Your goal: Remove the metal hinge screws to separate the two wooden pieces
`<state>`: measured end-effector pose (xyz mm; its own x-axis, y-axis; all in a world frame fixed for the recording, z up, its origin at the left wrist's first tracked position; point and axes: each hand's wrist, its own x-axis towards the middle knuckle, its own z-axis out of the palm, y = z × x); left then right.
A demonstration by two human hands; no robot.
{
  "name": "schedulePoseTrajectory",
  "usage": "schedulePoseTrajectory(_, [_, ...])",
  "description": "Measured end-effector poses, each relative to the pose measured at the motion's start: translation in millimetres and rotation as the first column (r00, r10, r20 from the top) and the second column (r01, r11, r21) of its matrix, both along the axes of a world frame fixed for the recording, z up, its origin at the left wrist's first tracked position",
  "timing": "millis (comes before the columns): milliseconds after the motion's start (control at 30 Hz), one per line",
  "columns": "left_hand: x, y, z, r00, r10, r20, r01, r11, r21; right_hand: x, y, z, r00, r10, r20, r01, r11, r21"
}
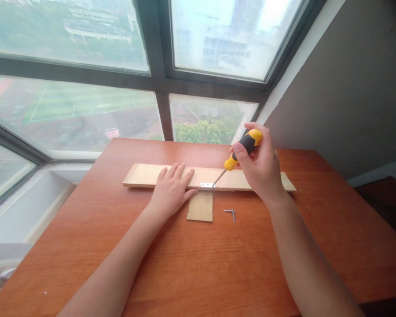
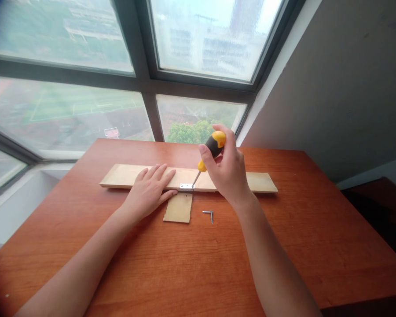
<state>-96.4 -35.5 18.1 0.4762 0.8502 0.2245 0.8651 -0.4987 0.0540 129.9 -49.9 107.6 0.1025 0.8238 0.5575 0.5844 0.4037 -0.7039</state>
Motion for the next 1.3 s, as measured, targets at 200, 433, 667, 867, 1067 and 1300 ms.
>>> schedulePoseTrajectory(200, [2.7,-2.2,1.4,1.000,0.000,-0.027,0.000,1.000,-0.005,-4.5,-8.5,-21.2,0.963,0.073,-0.260,-0.029,0.985,0.172])
schedulePoseTrajectory(433, [3.5,-5.3,3.9,1.000,-0.023,0.000,0.023,1.000,-0.019,-10.9,-10.9,-27.7,0.934,0.160,-0.321,-0.105,0.978,0.180])
schedulePoseTrajectory(667, [3.2,-6.4,3.9,0.999,-0.031,0.042,0.032,0.999,-0.034,-7.9,-10.3,-30.5,0.951,0.110,-0.289,-0.065,0.984,0.163])
schedulePoseTrajectory(867, [6.6,-10.6,10.6,0.999,-0.038,0.035,0.041,0.997,-0.071,-8.3,-15.0,-28.0,0.962,0.098,-0.253,-0.065,0.989,0.136])
schedulePoseTrajectory(1067, [6.2,-11.1,12.1,0.997,-0.060,0.043,0.063,0.995,-0.083,-15.7,-21.6,-16.3,0.952,0.195,-0.237,-0.170,0.978,0.124])
schedulePoseTrajectory(1300, [1.1,-5.4,10.1,0.992,-0.103,0.076,0.108,0.991,-0.076,-20.7,-11.4,-17.3,0.901,0.283,-0.329,-0.243,0.957,0.158])
